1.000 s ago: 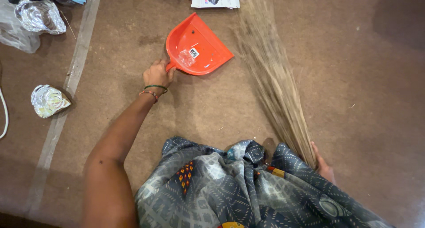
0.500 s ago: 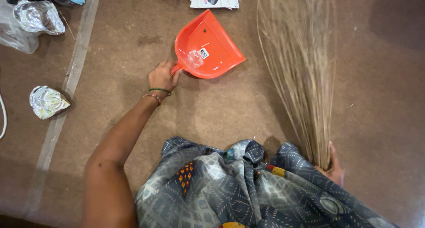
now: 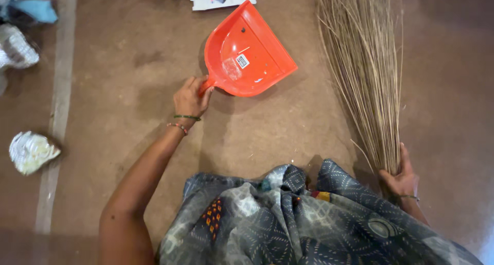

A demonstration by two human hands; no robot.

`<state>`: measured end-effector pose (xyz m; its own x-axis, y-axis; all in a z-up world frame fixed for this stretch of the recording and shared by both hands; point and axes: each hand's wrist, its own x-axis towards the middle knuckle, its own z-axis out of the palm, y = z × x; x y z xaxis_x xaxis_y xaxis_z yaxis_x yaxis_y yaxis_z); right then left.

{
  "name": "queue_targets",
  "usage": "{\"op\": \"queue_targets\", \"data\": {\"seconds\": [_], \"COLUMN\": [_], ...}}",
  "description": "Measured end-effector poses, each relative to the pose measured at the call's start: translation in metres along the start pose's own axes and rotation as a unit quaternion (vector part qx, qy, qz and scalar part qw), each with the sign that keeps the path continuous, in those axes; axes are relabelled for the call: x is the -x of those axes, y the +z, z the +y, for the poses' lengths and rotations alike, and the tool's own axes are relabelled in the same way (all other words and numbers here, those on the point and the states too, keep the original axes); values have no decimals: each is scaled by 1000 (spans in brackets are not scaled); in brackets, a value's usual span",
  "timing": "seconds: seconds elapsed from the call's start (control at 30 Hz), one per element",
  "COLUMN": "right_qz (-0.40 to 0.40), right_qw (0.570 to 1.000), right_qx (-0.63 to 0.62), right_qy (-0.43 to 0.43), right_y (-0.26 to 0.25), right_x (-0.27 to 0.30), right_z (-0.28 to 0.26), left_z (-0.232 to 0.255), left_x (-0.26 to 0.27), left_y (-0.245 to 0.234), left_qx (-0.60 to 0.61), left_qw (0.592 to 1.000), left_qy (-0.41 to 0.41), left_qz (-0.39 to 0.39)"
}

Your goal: The person sweeps small debris and paper scraps on a brown floor into a red dustpan using a traditional straw broom. They repeatedly sweep items into the dustpan and then pour the collected debris into a nearby bin, continuing the cycle until the visible area is cleared.

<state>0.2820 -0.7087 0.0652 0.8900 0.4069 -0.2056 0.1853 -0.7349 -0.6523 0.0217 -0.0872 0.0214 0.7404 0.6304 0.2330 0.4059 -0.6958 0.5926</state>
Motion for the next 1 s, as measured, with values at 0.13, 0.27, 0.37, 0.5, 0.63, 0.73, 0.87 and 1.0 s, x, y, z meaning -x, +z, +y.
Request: {"op": "queue_targets", "data": {"seconds": [0.13,0.27,0.37,0.5,0.63,0.73,0.87,1.0], "right_qz": [26,34,37,58,65,99,117,143], "right_qw": [988,993,988,993,979,988,984,974], "right_qx": [92,85,99,41,29,-9,-2,11], "right_qy": [122,79,111,94,192,119,133,178], "right_y": [-7,-12,-16,-18,-15,-13,-15,-14], "right_x": [7,20,33,54,85,107,145,191], "right_z": [-4,-8,-10,-16,-28,-29,-15,-16], "left_z": [24,50,64,82,102,119,137,154], "left_x": [-19,-35,-43,-54,-60,-68,-70,-56], "left_y": [26,53,70,86,91,96,103,100], "left_qx": [57,72,77,79,82,76,70,117], "left_qw": [997,996,994,990,986,981,977,966], "left_qy": [47,59,72,116,135,175,180,200], "left_qz": [19,3,-19,-24,-45,-29,-86,-118]}}
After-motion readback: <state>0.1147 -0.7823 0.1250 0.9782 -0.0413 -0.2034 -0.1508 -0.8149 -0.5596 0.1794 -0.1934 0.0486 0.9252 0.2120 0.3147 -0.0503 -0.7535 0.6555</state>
